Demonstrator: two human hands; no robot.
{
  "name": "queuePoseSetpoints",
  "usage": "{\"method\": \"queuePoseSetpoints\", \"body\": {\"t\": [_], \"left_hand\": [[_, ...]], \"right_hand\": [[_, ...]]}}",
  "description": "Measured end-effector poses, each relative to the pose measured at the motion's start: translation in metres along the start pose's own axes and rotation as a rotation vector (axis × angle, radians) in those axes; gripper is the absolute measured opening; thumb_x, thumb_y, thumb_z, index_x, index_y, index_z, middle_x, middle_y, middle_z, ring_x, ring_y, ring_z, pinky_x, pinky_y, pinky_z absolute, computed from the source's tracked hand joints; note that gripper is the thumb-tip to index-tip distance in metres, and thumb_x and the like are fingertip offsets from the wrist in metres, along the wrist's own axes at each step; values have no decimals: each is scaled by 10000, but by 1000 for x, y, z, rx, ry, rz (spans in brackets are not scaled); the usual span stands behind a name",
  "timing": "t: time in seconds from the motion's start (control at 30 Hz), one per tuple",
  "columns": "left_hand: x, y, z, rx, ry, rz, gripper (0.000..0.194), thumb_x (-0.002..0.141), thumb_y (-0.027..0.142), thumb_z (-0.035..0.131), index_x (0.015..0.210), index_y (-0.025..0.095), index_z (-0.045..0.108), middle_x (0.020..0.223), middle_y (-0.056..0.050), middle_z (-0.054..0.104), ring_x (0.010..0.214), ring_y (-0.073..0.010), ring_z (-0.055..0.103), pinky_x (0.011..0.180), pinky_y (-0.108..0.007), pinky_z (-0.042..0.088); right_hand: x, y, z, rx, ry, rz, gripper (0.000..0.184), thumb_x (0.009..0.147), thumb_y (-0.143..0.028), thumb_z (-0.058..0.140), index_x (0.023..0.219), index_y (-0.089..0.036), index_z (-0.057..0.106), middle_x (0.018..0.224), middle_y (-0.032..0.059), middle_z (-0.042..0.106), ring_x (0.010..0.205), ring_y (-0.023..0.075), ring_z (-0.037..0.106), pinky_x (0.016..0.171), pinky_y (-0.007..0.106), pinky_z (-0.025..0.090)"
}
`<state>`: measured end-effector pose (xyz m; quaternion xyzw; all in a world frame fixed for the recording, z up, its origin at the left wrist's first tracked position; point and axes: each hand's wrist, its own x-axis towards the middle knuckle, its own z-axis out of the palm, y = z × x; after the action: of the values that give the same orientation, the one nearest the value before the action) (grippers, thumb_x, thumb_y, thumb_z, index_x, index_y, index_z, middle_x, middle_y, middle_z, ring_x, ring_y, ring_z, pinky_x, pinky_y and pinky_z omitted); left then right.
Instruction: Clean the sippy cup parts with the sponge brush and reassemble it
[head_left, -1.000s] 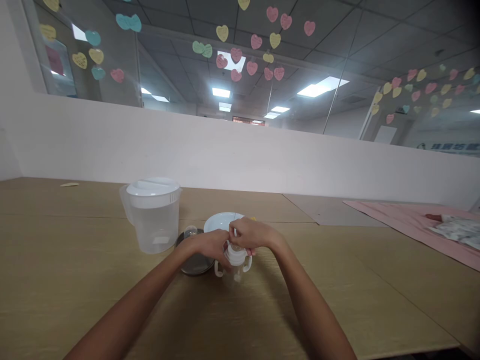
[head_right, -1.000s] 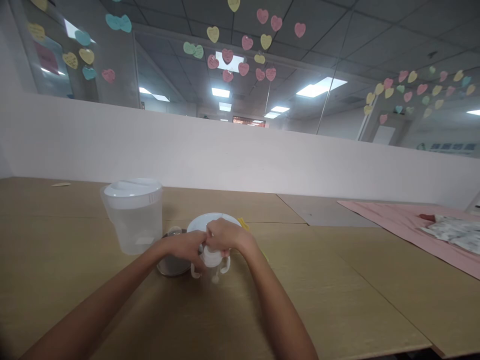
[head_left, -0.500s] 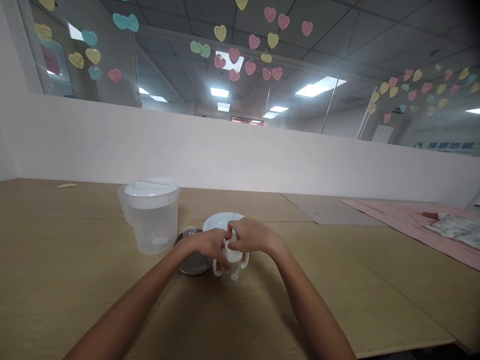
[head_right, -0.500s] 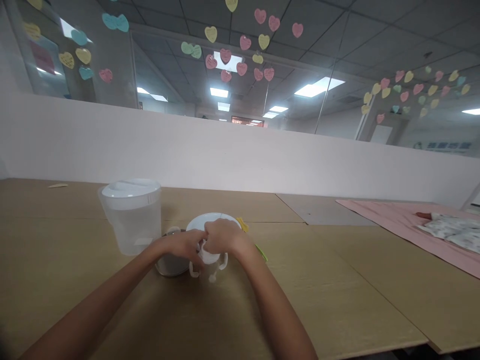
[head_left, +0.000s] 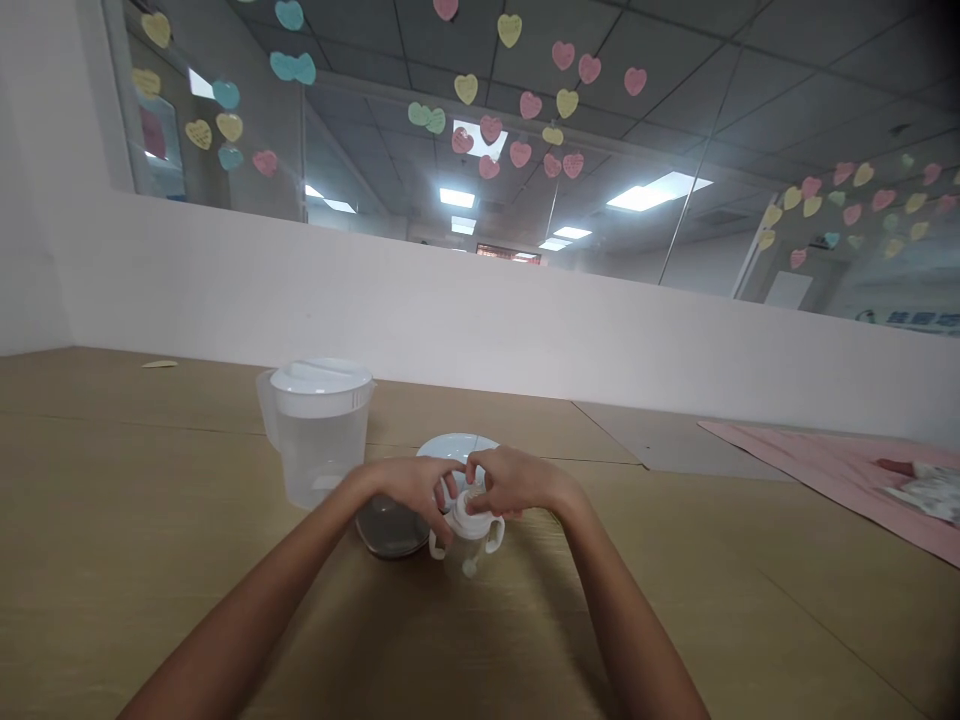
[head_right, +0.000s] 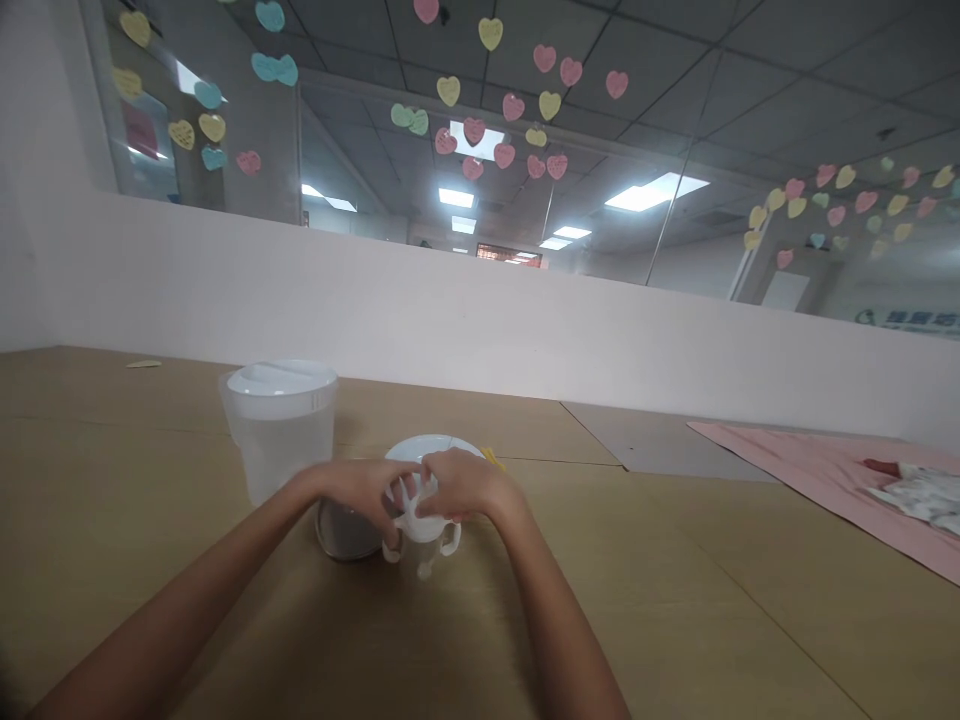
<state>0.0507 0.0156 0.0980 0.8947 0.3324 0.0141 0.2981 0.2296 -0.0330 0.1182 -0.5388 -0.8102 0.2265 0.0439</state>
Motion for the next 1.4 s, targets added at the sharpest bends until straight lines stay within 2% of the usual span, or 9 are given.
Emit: {"method": "queuePoseSetpoints", "body": {"t": [0.1, 0.2, 0.3, 0.47, 0.6, 0.8, 1.0, 1.23, 1.4], "left_hand": [[-7, -24, -16, 82, 142, -126, 842, 573, 451, 680, 1295, 185, 338, 1105, -72, 564, 889, -184, 572, 698, -227, 436], [-2, -49, -19, 410, 343, -396, 598, 648, 308, 639, 1195, 140, 464, 1080, -106, 580, 943, -225, 555, 746, -266, 425], [10, -62, -6, 514, 375, -506, 399, 629, 185, 635, 1014, 93, 585, 1050, -163, 590, 925, -290, 560, 717, -322, 427], [18, -54, 9, 552, 449, -497, 245, 704, 38, 460, 875, 52, 634, 978, -199, 613, 912, -291, 577, 730, -340, 420], [5, -34, -6, 555, 532, -462, 275, 719, 77, 454, 932, 79, 627, 977, -173, 623, 932, -284, 575, 741, -339, 435], [-30, 24, -27, 183, 844, -47, 405, 706, 266, 547, 1097, 160, 547, 1093, -84, 587, 982, -212, 553, 836, -327, 455], [-41, 64, -6, -9, 601, 187, 456, 667, 281, 610, 1111, 223, 524, 1051, -26, 595, 948, -186, 568, 826, -312, 464], [-18, 53, 11, 36, 452, 215, 449, 648, 264, 621, 1080, 215, 508, 994, -31, 583, 912, -200, 557, 765, -295, 449], [-11, 41, 11, 4, 401, 212, 544, 634, 249, 619, 1153, 224, 455, 1001, -29, 560, 935, -191, 550, 757, -273, 450]], "right_hand": [[-5, 2, -5, 21, 68, -49, 370, 639, -358, 636, 942, -175, 527, 688, 0, 619, 460, 91, 541, 397, 178, 378], [-9, 3, -10, 23, 150, -89, 207, 671, -310, 613, 794, -149, 572, 632, 7, 609, 488, 94, 555, 420, 172, 382], [-12, 4, -13, 55, 206, -111, 119, 733, -213, 507, 688, -132, 582, 583, 19, 600, 507, 95, 562, 453, 175, 403], [-16, 8, -15, 82, 234, -109, 195, 759, -157, 410, 726, -118, 598, 620, 44, 625, 502, 100, 552, 430, 185, 392], [-17, 8, -18, 79, 315, -95, 254, 782, -135, 374, 849, -111, 617, 697, 55, 636, 540, 95, 559, 454, 184, 385], [-22, 4, -22, 57, 410, -152, 249, 808, -269, 485, 976, -138, 613, 855, 66, 640, 679, 119, 576, 570, 215, 416], [-26, 5, -22, 47, 230, -227, 507, 657, -400, 666, 1097, -177, 549, 934, 43, 626, 784, 151, 576, 646, 241, 436], [2, 14, -8, -230, 55, -55, 427, 527, -448, 721, 811, -153, 602, 752, 23, 610, 671, 154, 562, 537, 223, 392], [13, 14, -4, -145, -74, -35, 388, 527, -436, 717, 735, -142, 575, 670, 4, 590, 546, 110, 551, 479, 197, 406]]}}
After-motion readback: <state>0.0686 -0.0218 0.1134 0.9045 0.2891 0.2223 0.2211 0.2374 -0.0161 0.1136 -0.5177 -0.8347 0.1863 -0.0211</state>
